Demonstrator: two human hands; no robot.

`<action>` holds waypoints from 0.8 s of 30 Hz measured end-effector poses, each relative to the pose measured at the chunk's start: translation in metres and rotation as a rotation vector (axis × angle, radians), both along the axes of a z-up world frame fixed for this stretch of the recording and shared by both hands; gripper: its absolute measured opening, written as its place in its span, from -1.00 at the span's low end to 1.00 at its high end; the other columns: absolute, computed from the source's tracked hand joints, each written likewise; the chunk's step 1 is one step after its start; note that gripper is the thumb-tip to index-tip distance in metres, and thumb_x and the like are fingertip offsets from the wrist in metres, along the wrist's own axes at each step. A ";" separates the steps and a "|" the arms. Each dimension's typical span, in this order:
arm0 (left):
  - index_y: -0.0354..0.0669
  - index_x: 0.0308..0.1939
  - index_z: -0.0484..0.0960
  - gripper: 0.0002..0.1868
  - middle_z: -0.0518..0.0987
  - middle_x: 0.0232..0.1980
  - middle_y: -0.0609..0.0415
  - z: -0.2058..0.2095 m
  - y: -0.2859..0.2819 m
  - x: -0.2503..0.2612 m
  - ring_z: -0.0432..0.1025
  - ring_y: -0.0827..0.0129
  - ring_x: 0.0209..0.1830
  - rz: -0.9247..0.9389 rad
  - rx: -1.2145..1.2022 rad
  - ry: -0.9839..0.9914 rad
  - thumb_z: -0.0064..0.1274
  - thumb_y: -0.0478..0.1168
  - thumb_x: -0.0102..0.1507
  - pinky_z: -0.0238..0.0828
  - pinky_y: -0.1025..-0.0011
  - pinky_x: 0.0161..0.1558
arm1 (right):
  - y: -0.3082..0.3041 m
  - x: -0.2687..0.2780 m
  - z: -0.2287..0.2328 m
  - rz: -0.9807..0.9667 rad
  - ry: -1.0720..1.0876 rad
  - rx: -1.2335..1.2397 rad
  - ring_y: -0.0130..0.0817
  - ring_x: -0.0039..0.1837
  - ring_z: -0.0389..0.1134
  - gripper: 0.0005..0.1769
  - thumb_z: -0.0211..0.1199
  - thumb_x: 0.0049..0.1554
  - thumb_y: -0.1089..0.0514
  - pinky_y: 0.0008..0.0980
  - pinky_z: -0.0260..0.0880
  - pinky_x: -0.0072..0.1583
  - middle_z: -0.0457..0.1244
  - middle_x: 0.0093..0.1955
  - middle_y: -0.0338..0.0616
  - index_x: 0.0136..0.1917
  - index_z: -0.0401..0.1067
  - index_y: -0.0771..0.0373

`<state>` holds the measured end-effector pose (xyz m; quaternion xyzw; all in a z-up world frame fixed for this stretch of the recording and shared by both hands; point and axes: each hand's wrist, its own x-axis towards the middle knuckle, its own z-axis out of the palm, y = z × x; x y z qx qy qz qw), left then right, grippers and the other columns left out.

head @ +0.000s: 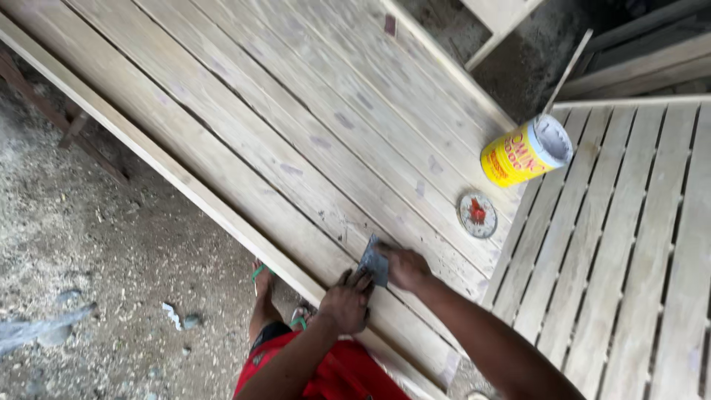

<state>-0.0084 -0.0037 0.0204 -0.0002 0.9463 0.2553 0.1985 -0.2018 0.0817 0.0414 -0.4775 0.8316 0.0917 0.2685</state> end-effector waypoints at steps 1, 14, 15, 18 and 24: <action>-0.28 0.54 0.12 -0.23 -0.01 0.66 -0.10 0.000 -0.016 -0.011 -0.18 0.13 0.66 0.014 -0.009 0.025 -0.17 0.02 0.31 -0.41 0.14 0.59 | -0.015 -0.010 -0.004 0.010 0.047 0.005 0.09 0.34 0.31 -0.26 0.27 0.09 0.05 -0.08 0.33 0.33 0.15 0.49 -0.03 0.51 0.20 -0.22; -0.23 0.52 0.28 -0.30 0.10 0.66 -0.07 -0.017 0.003 0.004 0.08 0.12 0.55 0.109 0.120 0.012 -0.17 -0.01 0.32 -0.26 0.11 0.63 | -0.003 -0.021 -0.020 -0.185 -0.097 -0.018 -0.05 0.29 0.46 -0.33 -0.08 0.20 0.21 -0.27 0.44 0.34 0.35 0.38 0.01 0.52 0.33 -0.25; -0.22 0.52 0.32 -0.33 0.14 0.67 -0.07 -0.018 0.004 0.007 0.19 0.12 0.50 0.122 0.135 -0.002 -0.20 -0.01 0.35 -0.22 0.11 0.65 | -0.006 -0.022 -0.015 -0.273 -0.135 -0.030 -0.09 0.27 0.51 -0.35 -0.15 0.26 0.21 -0.31 0.50 0.33 0.41 0.34 0.01 0.54 0.35 -0.21; -0.23 0.45 0.27 -0.29 0.09 0.60 -0.10 -0.013 0.008 0.008 -0.11 0.10 0.63 0.108 0.099 0.134 -0.11 -0.03 0.24 -0.34 0.10 0.54 | 0.004 0.003 0.001 0.051 0.040 -0.029 0.00 0.42 0.24 -0.18 0.15 -0.05 0.28 -0.18 0.21 0.38 0.18 0.52 -0.05 0.45 0.31 -0.26; -0.25 0.45 0.32 -0.31 0.12 0.62 -0.09 -0.022 -0.002 -0.001 -0.04 0.06 0.62 0.128 0.070 0.131 -0.13 -0.03 0.26 -0.29 0.07 0.58 | -0.016 -0.018 0.000 -0.179 -0.045 0.007 -0.03 0.34 0.40 -0.35 0.05 0.21 0.22 -0.32 0.41 0.38 0.31 0.42 0.04 0.54 0.30 -0.17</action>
